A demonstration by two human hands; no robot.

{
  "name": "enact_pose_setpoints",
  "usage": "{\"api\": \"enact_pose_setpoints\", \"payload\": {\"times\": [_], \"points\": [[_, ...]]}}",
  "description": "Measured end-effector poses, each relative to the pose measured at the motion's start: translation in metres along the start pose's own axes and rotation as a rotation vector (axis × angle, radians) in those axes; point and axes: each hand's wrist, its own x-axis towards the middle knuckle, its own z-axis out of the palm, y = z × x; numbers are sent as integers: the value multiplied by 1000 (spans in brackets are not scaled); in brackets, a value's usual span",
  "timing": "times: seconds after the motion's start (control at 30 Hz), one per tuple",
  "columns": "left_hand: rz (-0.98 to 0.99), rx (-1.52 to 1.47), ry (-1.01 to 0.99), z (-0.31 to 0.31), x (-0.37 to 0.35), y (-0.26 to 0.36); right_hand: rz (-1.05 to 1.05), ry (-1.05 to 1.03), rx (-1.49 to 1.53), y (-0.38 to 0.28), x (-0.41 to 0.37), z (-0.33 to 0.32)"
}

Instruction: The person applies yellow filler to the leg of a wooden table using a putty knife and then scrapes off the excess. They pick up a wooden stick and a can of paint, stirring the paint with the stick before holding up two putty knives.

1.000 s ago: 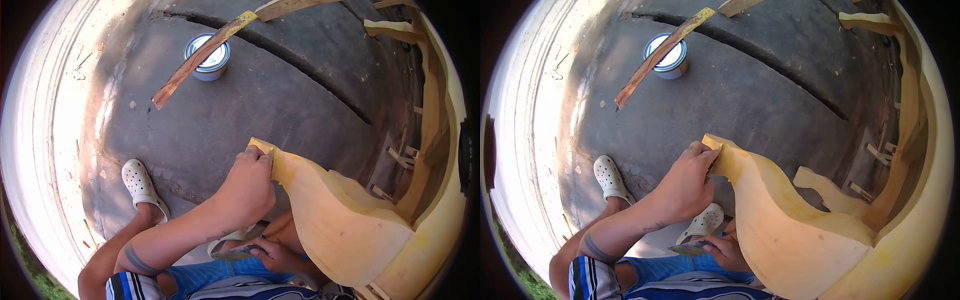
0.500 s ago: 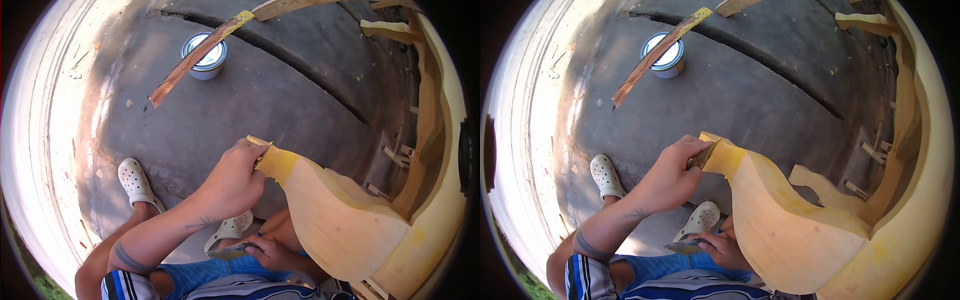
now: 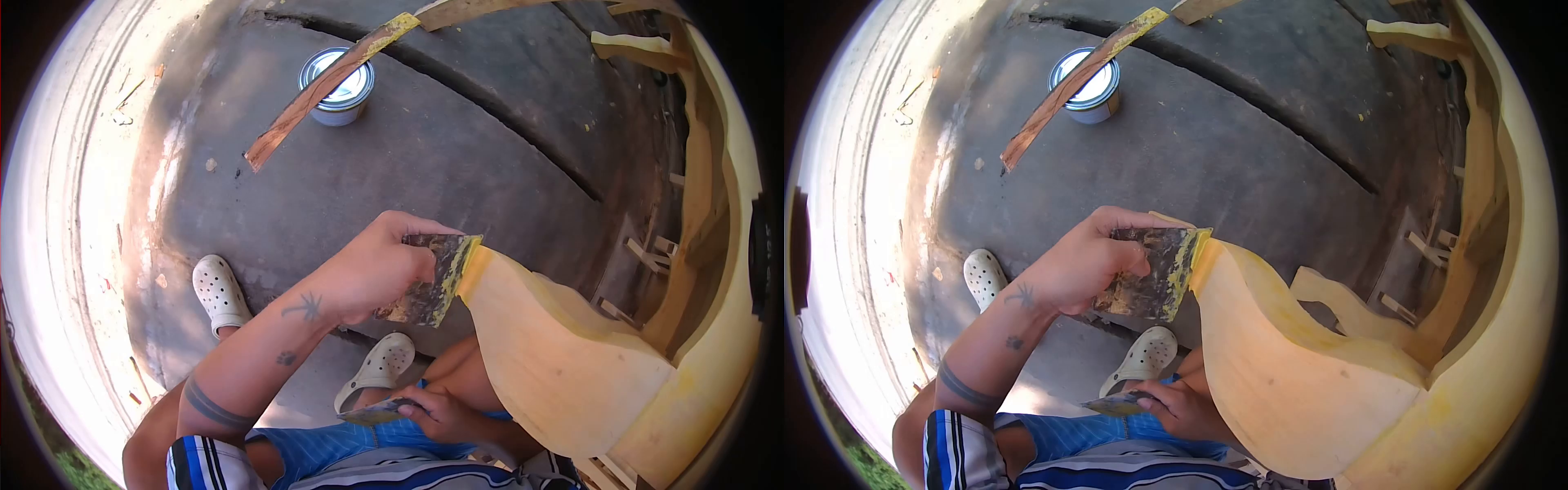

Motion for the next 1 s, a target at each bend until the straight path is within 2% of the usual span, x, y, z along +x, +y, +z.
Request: {"api": "enact_pose_setpoints", "payload": {"times": [0.07,0.17,0.2,0.3,0.33,0.37,0.43,0.47,0.5,0.57,0.67,0.77,0.87,0.97,1.0], "points": [[-2,239,85,-6,3,-5,74,-37,-57,7,-2,-2],[-67,408,64,22,-6,10,37,-16,5,-1,2,-2],[151,425,18,29,-4,5,37,-17,-2,-2,2,-2],[1,-132,-238,8,-11,16,25,-15,-11,-4,3,-1],[2,-81,-195,-1,-11,24,16,-14,-8,-3,3,-1],[73,162,-65,-10,-9,36,6,-9,-6,-1,4,-1],[29,354,-43,-32,6,62,104,-28,-13,-5,2,-1],[-9,574,-44,-36,17,72,153,-42,-20,-6,2,-2],[-47,792,-42,-38,29,81,110,-19,-23,-2,2,-1],[-248,1250,-92,-36,60,94,34,24,-26,10,-3,6],[-488,1443,-279,-22,104,106,290,-20,12,8,-8,7],[-615,1540,-317,-2,129,106,208,38,31,17,-11,13],[-685,1385,-470,17,136,113,220,57,52,16,-13,17],[-614,1208,-584,33,128,121,218,85,50,14,-14,21],[-513,1193,-545,31,123,120,153,126,60,17,-14,23]]}}
